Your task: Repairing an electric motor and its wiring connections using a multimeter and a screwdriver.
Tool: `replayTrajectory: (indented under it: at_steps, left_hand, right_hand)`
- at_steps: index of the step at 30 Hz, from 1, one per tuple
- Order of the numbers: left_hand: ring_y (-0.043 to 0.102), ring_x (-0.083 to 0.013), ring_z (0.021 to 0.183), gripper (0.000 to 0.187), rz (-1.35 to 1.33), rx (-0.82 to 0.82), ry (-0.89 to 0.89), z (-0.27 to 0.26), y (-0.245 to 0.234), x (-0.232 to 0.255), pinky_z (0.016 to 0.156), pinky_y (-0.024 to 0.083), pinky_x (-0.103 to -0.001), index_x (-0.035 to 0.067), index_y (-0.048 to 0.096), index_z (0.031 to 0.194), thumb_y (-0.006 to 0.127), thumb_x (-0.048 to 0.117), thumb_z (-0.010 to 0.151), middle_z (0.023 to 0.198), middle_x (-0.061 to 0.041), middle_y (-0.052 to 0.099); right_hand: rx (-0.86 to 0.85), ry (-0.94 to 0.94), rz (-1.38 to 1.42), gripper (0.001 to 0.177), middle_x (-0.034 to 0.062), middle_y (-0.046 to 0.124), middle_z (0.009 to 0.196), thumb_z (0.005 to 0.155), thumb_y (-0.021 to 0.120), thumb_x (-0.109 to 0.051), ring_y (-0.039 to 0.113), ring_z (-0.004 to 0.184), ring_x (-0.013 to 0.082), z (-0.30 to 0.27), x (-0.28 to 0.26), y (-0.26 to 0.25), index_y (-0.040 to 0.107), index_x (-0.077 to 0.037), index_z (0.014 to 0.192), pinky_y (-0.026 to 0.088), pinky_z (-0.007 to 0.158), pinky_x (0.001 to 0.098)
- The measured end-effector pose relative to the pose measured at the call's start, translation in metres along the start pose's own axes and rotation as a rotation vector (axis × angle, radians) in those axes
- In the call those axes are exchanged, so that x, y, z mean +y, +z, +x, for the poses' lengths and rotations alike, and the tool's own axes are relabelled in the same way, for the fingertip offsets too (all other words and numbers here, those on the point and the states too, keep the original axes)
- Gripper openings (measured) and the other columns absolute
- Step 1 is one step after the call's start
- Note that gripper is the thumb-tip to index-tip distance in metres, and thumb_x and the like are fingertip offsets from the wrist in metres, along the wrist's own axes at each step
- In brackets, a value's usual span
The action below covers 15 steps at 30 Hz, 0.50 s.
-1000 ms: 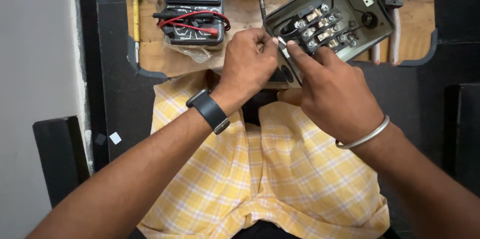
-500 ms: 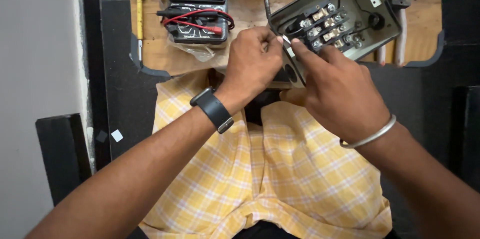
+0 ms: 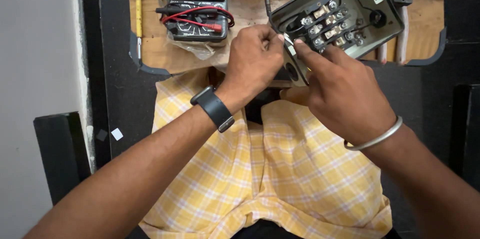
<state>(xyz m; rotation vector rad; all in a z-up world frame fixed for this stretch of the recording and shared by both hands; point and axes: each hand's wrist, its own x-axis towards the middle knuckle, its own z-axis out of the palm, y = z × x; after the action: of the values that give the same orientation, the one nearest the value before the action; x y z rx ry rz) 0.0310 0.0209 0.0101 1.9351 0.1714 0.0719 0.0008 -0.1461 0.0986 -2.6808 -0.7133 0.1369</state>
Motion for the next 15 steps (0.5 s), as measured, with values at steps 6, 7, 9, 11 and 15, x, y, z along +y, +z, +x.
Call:
replayTrajectory:
  at_steps: [6, 7, 9, 11, 15]
  left_hand:
    - [0.074, -0.0256, 0.066, 0.023, -0.021, 0.003, 0.031, -0.001, -0.001, 0.0, 0.063, 0.055, -0.038, -0.001, 0.073, 0.081, 0.066, 0.02, 0.09, 0.072, -0.019, 0.072]
    - [0.074, -0.0256, 0.066, 0.023, -0.02, 0.005, 0.029, 0.0, -0.002, 0.0, 0.063, 0.055, -0.038, -0.001, 0.073, 0.081, 0.066, 0.02, 0.09, 0.072, -0.019, 0.072]
    - [0.074, -0.0251, 0.063, 0.025, -0.033, -0.01, -0.007, -0.001, -0.001, 0.001, 0.061, 0.055, -0.037, -0.001, 0.072, 0.08, 0.067, 0.021, 0.089, 0.069, -0.018, 0.072]
    - [0.073, -0.0253, 0.064, 0.025, -0.013, 0.006, 0.042, 0.001, 0.002, -0.005, 0.062, 0.055, -0.037, -0.001, 0.073, 0.081, 0.067, 0.021, 0.09, 0.07, -0.018, 0.072]
    - [0.073, -0.0252, 0.061, 0.026, -0.019, -0.024, -0.019, 0.0, -0.002, 0.003, 0.061, 0.054, -0.038, -0.001, 0.073, 0.08, 0.066, 0.022, 0.09, 0.067, -0.017, 0.072]
  right_hand:
    - [-0.025, 0.028, -0.015, 0.058, 0.0211, 0.063, 0.091, 0.086, 0.075, -0.02, 0.064, 0.07, 0.0393, 0.0, -0.003, -0.003, 0.061, -0.005, 0.14, 0.052, 0.065, 0.0513]
    - [-0.027, 0.026, -0.013, 0.058, 0.0211, 0.063, 0.091, 0.086, 0.075, -0.02, 0.064, 0.07, 0.0393, 0.0, -0.001, 0.0, 0.061, -0.005, 0.14, 0.052, 0.065, 0.0513]
    - [0.008, -0.004, -0.038, 0.051, 0.02, 0.064, 0.095, 0.092, 0.065, -0.006, 0.065, 0.074, 0.0388, -0.002, 0.003, 0.004, 0.062, -0.005, 0.143, 0.054, 0.068, 0.0499]
    - [0.003, 0.011, -0.032, 0.051, 0.0203, 0.064, 0.094, 0.093, 0.064, -0.006, 0.065, 0.075, 0.0392, -0.001, 0.002, 0.004, 0.062, -0.006, 0.143, 0.054, 0.069, 0.0501]
    - [-0.093, 0.115, -0.015, 0.068, 0.0192, 0.064, 0.093, 0.082, 0.078, -0.028, 0.066, 0.073, 0.0373, 0.001, -0.005, -0.002, 0.059, -0.007, 0.144, 0.053, 0.068, 0.0503]
